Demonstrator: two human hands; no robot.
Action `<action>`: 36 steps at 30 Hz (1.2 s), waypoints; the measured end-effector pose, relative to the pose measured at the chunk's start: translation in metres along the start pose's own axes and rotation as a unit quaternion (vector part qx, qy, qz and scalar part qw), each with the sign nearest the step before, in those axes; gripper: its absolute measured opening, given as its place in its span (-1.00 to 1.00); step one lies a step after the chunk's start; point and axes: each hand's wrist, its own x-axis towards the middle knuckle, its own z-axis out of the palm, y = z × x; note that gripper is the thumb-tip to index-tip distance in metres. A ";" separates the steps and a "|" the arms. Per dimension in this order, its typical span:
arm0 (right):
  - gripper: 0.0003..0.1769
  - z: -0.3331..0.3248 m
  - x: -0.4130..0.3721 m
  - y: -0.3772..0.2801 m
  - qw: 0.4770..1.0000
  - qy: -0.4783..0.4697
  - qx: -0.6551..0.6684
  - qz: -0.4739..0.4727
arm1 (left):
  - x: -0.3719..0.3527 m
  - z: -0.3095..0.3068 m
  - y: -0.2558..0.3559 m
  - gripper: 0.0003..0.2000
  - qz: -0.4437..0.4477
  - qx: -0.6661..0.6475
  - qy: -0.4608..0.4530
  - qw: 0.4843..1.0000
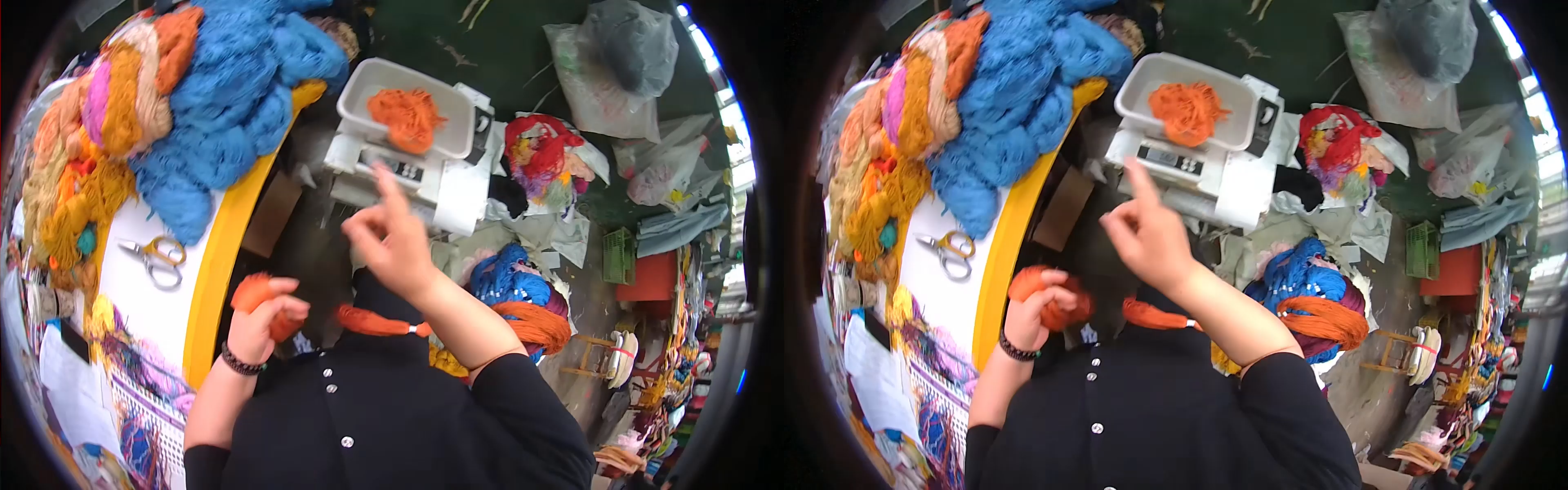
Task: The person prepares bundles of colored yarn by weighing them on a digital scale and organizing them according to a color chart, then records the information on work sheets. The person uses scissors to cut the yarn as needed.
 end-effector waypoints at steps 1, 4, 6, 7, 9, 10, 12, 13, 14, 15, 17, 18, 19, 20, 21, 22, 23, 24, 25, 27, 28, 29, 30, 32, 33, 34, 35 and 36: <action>-0.17 0.012 -0.008 -0.015 0.993 -0.079 0.074 0.051 | -0.001 0.012 0.010 -0.68 0.005 0.019 -0.017 1.000; -0.15 0.040 -0.023 -0.037 0.975 -0.135 0.169 0.052 | -0.001 0.030 0.021 -0.47 0.003 -0.023 -0.075 0.997; -0.15 0.044 -0.025 -0.040 0.977 -0.130 0.164 0.039 | -0.003 0.032 0.024 -0.43 0.017 -0.021 -0.094 0.995; -0.14 0.043 -0.026 -0.043 0.973 -0.132 0.172 0.079 | -0.005 0.032 0.022 -0.43 0.027 -0.012 -0.086 0.996; -0.11 0.039 -0.028 -0.045 0.961 -0.153 0.173 0.152 | -0.009 0.032 0.016 -0.43 0.034 -0.003 -0.070 0.997; -0.11 0.040 -0.030 -0.045 0.961 -0.154 0.173 0.152 | -0.010 0.033 0.016 -0.43 0.034 -0.004 -0.070 0.997; -0.11 0.045 -0.035 -0.043 0.931 -0.179 0.253 0.193 | -0.012 0.035 0.015 -0.44 0.033 0.008 -0.075 0.997; -0.12 0.046 -0.037 -0.043 0.925 -0.191 0.268 0.189 | -0.013 0.035 0.015 -0.45 0.032 0.007 -0.081 0.996; -0.14 0.049 -0.040 -0.042 0.921 -0.188 0.280 0.193 | -0.013 0.036 0.014 -0.45 0.031 0.007 -0.088 0.996; -0.14 0.048 -0.041 -0.044 0.918 -0.191 0.286 0.197 | -0.014 0.036 0.013 -0.45 0.025 0.007 -0.087 0.996; -0.15 0.045 -0.043 -0.047 0.915 -0.195 0.292 0.200 | -0.017 0.037 0.014 -0.47 0.025 0.008 -0.085 0.996; -0.16 0.045 -0.044 -0.045 0.921 -0.188 0.288 0.182 | -0.018 0.038 0.015 -0.49 0.025 0.009 -0.084 0.996; -0.16 0.045 -0.045 -0.043 0.927 -0.181 0.284 0.164 | -0.018 0.038 0.018 -0.49 0.025 0.009 -0.084 0.996; -0.16 0.046 -0.047 -0.041 0.927 -0.181 0.284 0.164 | -0.019 0.038 0.021 -0.51 0.005 -0.017 -0.082 0.997; -0.16 0.047 -0.048 -0.040 0.914 -0.165 0.325 0.175 | -0.020 0.037 0.023 -0.53 -0.015 -0.042 -0.079 0.996; -0.17 0.048 -0.049 -0.039 0.900 -0.149 0.366 0.186 | -0.021 0.039 0.021 -0.55 -0.008 -0.045 -0.054 0.997; -0.16 0.043 -0.048 -0.045 0.887 -0.156 0.379 0.213 | -0.022 0.039 0.019 -0.55 -0.007 -0.046 -0.055 0.997; -0.16 0.042 -0.048 -0.045 0.887 -0.156 0.378 0.213 | -0.021 0.038 0.016 -0.56 -0.007 -0.048 -0.049 0.998; -0.16 0.042 -0.049 -0.045 0.879 -0.151 0.394 0.223 | -0.020 0.037 0.014 -0.57 -0.007 -0.050 -0.044 0.998; -0.16 0.041 -0.049 -0.044 0.870 -0.147 0.409 0.233 | -0.022 0.039 0.017 -0.59 -0.004 -0.057 -0.037 0.998; -0.17 0.041 -0.049 -0.044 0.879 -0.152 0.389 0.232 | -0.022 0.039 0.017 -0.61 -0.003 -0.061 -0.031 0.998; -0.17 0.040 -0.049 -0.043 0.887 -0.158 0.368 0.230 | -0.022 0.039 0.017 -0.61 -0.002 -0.062 -0.031 0.998; -0.17 0.040 -0.049 -0.045 0.887 -0.158 0.368 0.230 | -0.022 0.040 0.016 -0.64 0.002 -0.042 -0.019 0.999; -0.18 0.041 -0.049 -0.048 0.915 -0.157 0.311 0.206 | -0.022 0.040 0.012 -0.65 0.007 -0.023 -0.006 1.000; -0.18 0.043 -0.050 -0.048 0.914 -0.158 0.311 0.206 | -0.020 0.038 0.007 -0.68 0.029 -0.006 0.015 0.999; -0.18 0.044 -0.051 -0.047 0.912 -0.148 0.317 0.213 | -0.020 0.037 0.004 -0.71 0.050 0.012 0.036 0.998; -0.18 0.045 -0.051 -0.046 0.910 -0.138 0.322 0.220 | -0.020 0.038 0.004 -0.71 0.051 0.012 0.035 0.998; -0.18 0.046 -0.051 -0.045 0.911 -0.138 0.322 0.220 | -0.020 0.040 0.003 -0.74 0.069 0.009 0.049 0.996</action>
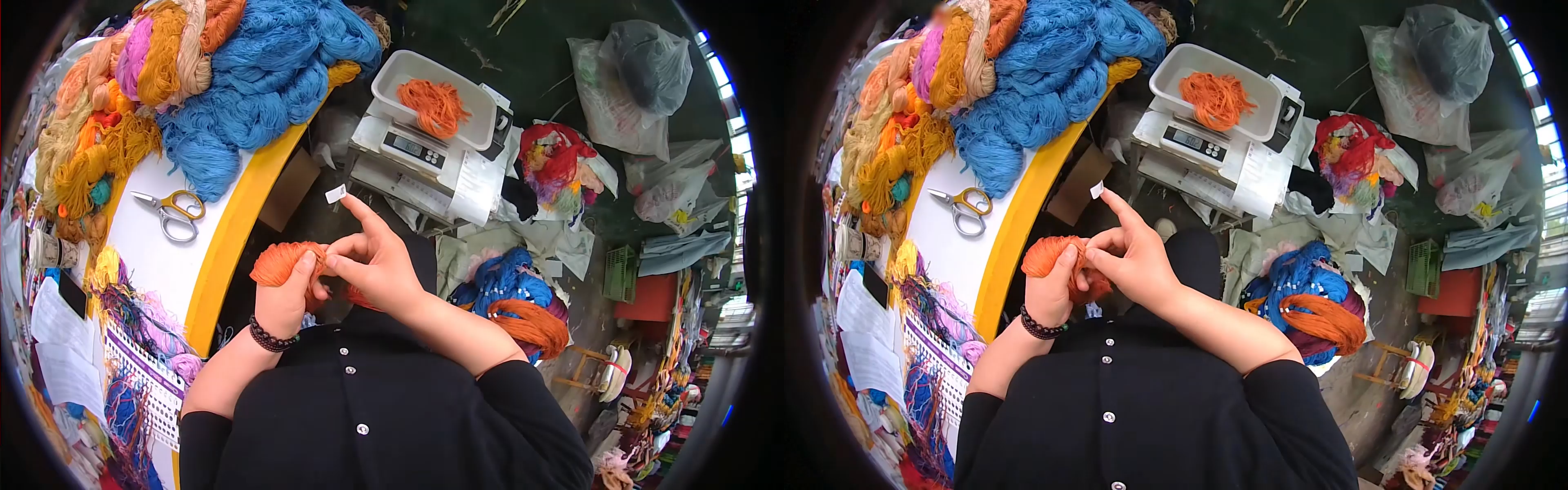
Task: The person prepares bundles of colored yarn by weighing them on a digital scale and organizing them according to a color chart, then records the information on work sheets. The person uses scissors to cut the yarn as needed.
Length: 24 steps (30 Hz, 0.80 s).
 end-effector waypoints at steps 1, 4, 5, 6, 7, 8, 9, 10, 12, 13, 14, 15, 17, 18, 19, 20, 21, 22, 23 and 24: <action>-0.17 0.000 0.001 0.002 0.998 -0.001 0.055 0.007 | 0.000 0.002 0.000 -0.77 0.018 -0.003 0.014 1.000; -0.16 -0.004 0.007 0.004 0.985 -0.005 0.167 0.031 | 0.002 0.007 0.001 -0.77 0.032 -0.049 0.044 0.997; -0.16 -0.007 0.010 0.003 0.973 -0.006 0.225 0.049 | 0.005 0.003 0.000 -0.77 0.000 -0.127 0.035 0.991; -0.15 -0.009 0.013 -0.001 0.960 -0.012 0.273 0.058 | 0.010 -0.005 -0.003 -0.77 -0.034 -0.204 0.025 0.978; -0.17 -0.015 0.014 -0.013 0.949 -0.029 0.307 0.071 | 0.018 -0.014 -0.009 -0.82 -0.069 -0.246 0.026 0.966; -0.18 -0.020 0.011 -0.041 0.935 -0.046 0.340 0.084 | 0.025 -0.034 -0.022 -0.85 -0.095 -0.362 -0.010 0.927; -0.18 -0.027 0.006 -0.075 0.949 -0.069 0.302 0.064 | 0.031 -0.054 -0.035 -0.86 -0.120 -0.472 -0.045 0.872; -0.15 -0.040 0.000 -0.104 0.960 -0.089 0.263 0.044 | 0.037 -0.066 -0.042 -0.87 -0.132 -0.473 -0.029 0.871; -0.21 -0.054 -0.015 -0.178 0.997 -0.017 -0.024 -0.070 | 0.045 -0.109 -0.078 -0.87 -0.162 -0.522 0.017 0.838; -0.28 -0.063 -0.024 -0.215 0.983 0.017 -0.116 -0.139 | 0.047 -0.128 -0.097 -0.85 -0.168 -0.494 0.073 0.850; -0.35 -0.076 -0.029 -0.253 0.967 0.039 -0.150 -0.204 | 0.052 -0.146 -0.119 -0.84 -0.188 -0.455 0.137 0.860; -0.41 -0.086 -0.037 -0.291 0.948 0.057 -0.185 -0.254 | 0.054 -0.162 -0.136 -0.82 -0.206 -0.413 0.201 0.864; -0.55 -0.108 -0.050 -0.366 0.907 0.092 -0.237 -0.337 | 0.045 -0.169 -0.146 -0.72 -0.209 -0.419 0.288 0.835; -0.61 -0.119 -0.051 -0.402 0.883 0.120 -0.260 -0.373 | 0.045 -0.182 -0.158 -0.72 -0.223 -0.393 0.303 0.839; -0.68 -0.129 -0.053 -0.432 0.859 0.148 -0.278 -0.404 | 0.044 -0.195 -0.170 -0.72 -0.235 -0.367 0.320 0.841; -0.74 -0.136 -0.054 -0.458 0.839 0.169 -0.289 -0.430 | 0.046 -0.186 -0.163 -0.72 -0.240 -0.344 0.359 0.834; -0.79 -0.144 -0.053 -0.480 0.819 0.194 -0.298 -0.451 | 0.048 -0.189 -0.165 -0.72 -0.243 -0.342 0.357 0.835; -0.84 -0.151 -0.048 -0.496 0.799 0.219 -0.300 -0.472 | 0.051 -0.195 -0.171 -0.72 -0.246 -0.331 0.361 0.836; -0.86 -0.157 -0.041 -0.509 0.786 0.246 -0.299 -0.482 | 0.053 -0.198 -0.176 -0.73 -0.249 -0.320 0.364 0.839; -0.85 -0.159 -0.034 -0.518 0.781 0.267 -0.292 -0.483 | 0.049 -0.199 -0.176 -0.73 -0.247 -0.303 0.401 0.828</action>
